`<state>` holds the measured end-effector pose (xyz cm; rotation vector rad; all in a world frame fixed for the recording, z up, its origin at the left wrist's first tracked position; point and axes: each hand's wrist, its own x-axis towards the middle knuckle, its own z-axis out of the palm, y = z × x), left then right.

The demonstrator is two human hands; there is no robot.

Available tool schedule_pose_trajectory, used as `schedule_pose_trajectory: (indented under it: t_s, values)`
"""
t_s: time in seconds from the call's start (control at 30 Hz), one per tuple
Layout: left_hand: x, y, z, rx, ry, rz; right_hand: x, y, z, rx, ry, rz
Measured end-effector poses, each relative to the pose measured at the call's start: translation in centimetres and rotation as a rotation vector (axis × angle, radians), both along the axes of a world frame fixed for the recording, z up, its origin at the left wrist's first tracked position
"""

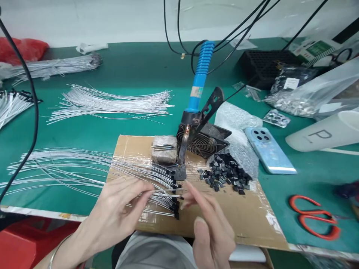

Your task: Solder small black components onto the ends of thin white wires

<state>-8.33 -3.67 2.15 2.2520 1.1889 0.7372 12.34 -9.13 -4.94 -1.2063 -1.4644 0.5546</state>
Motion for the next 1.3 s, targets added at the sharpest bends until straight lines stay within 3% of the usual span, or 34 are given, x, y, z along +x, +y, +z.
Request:
schedule_pose_trajectory:
  t_s: [0.13,0.27,0.33,0.5,0.63,0.77,0.9,1.03,1.17,1.3]
  values:
    - [0.0,0.4,1.0,-0.128,0.107,-0.046,1.8,1.2,0.7,-0.127,0.044,0.095]
    - [0.0,1.7,1.2,-0.517,0.145,-0.151,2.4,1.7,1.4,-0.255,0.056,0.364]
    - [0.0,2.4,0.7,-0.669,0.078,-0.155,2.2,1.6,1.4,-0.255,0.06,0.404]
    - [0.2,2.7,-0.5,-0.733,0.035,-0.112,1.9,1.0,0.8,-0.257,0.036,0.319]
    - [1.4,1.2,-0.4,-0.591,0.133,-0.095,1.7,1.2,0.5,-0.192,-0.046,0.28]
    - [3.2,-0.2,-0.8,-0.443,0.064,-0.105,1.4,1.3,0.3,-0.129,-0.107,0.228]
    - [4.2,-0.1,-2.2,-0.623,-0.056,-0.03,1.0,0.9,-0.5,-0.125,-0.081,0.178]
    - [4.6,0.9,-3.0,-0.844,-0.227,0.055,1.4,0.5,-1.3,-0.301,0.219,0.036]
    - [4.6,1.4,-3.1,-0.861,-0.282,0.136,2.3,0.7,-1.7,-0.458,0.721,0.082]
    - [4.5,1.4,-3.3,-0.859,-0.31,0.164,1.8,0.8,-1.8,-0.5,0.685,-0.019]
